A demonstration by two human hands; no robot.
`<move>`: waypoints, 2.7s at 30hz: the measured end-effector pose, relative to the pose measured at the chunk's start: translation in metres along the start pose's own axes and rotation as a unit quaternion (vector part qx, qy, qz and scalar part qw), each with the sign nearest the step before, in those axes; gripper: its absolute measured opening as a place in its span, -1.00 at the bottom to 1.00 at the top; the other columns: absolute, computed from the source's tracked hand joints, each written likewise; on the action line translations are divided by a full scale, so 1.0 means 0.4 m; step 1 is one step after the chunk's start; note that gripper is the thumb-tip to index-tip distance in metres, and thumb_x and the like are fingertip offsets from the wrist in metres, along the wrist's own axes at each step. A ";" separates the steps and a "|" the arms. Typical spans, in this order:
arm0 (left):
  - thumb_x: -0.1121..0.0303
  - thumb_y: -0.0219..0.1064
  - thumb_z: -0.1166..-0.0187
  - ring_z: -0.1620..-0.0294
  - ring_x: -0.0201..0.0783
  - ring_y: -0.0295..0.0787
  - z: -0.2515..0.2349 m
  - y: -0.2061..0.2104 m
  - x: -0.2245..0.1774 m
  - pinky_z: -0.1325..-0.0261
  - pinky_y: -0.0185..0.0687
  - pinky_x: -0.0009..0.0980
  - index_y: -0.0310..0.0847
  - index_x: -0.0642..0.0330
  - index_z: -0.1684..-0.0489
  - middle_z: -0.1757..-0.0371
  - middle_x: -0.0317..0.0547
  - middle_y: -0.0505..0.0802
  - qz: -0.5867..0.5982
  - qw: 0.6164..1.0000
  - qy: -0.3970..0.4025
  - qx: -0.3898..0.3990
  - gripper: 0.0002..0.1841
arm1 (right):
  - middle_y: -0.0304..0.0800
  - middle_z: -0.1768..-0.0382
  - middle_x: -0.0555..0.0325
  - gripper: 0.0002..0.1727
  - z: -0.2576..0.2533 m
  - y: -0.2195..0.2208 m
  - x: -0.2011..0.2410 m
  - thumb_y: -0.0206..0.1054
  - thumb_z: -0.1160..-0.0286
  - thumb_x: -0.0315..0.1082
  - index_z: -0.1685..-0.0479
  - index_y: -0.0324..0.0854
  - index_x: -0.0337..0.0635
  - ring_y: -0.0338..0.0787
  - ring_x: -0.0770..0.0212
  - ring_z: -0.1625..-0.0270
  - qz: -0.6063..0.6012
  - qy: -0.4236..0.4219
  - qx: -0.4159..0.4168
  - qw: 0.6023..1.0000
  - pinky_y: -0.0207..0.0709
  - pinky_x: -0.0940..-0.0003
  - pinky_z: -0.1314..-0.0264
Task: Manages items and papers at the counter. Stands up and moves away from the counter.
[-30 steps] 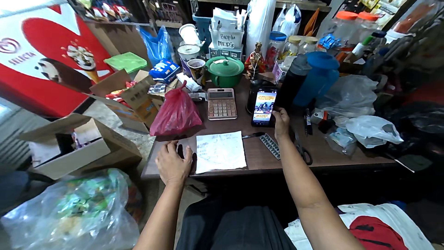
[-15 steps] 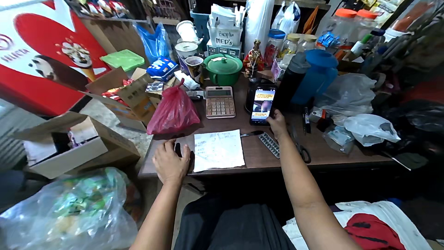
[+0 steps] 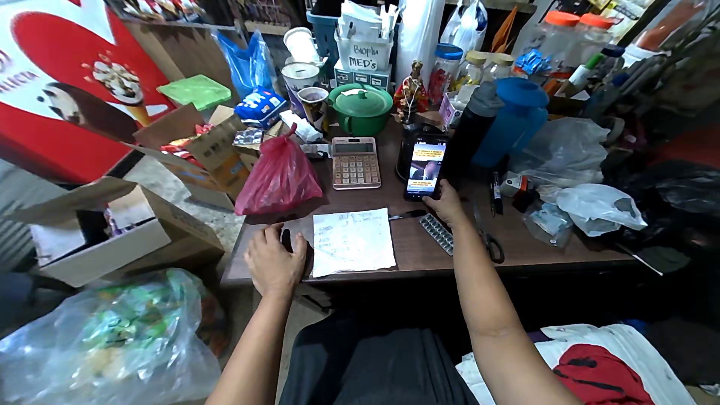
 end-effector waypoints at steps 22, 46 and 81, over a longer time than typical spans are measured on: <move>-0.03 0.15 -0.56 -0.43 0.47 0.54 0.004 -0.002 0.000 -0.45 0.25 0.41 0.60 0.35 -0.34 -0.36 0.45 0.67 0.002 1.000 0.009 -0.004 -0.39 | 0.63 -0.33 -0.44 -0.32 0.008 -0.002 0.019 0.48 -0.42 -0.46 -0.52 0.31 -0.49 0.68 -0.16 -0.42 0.059 0.003 0.002 0.998 0.51 -0.06 -0.50; -0.01 0.16 -0.54 -0.44 0.47 0.53 0.003 -0.006 -0.003 -0.43 0.24 0.42 0.62 0.33 -0.31 -0.36 0.44 0.67 0.001 1.000 0.010 -0.001 -0.41 | 0.66 -0.30 -0.40 -0.42 0.006 -0.002 0.019 0.40 -0.53 -0.40 -0.49 0.35 -0.48 0.71 -0.11 -0.38 0.044 -0.003 -0.004 0.999 0.53 -0.02 -0.47; -0.01 0.15 -0.55 -0.45 0.46 0.52 0.003 -0.004 -0.003 -0.44 0.23 0.42 0.65 0.32 -0.29 -0.36 0.42 0.68 -0.002 1.000 0.005 0.005 -0.42 | 0.62 -0.26 -0.40 -0.43 0.018 -0.009 0.041 -0.17 -0.94 -0.11 -0.31 0.50 -0.53 0.61 -0.07 -0.38 0.027 -0.016 -0.028 0.999 0.37 0.00 -0.50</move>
Point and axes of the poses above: each hand's wrist, its own z-axis away from the middle knuckle, its own y-axis out of the palm, x = y × z, the point moved 2 cm from there along -z, towards the middle knuckle
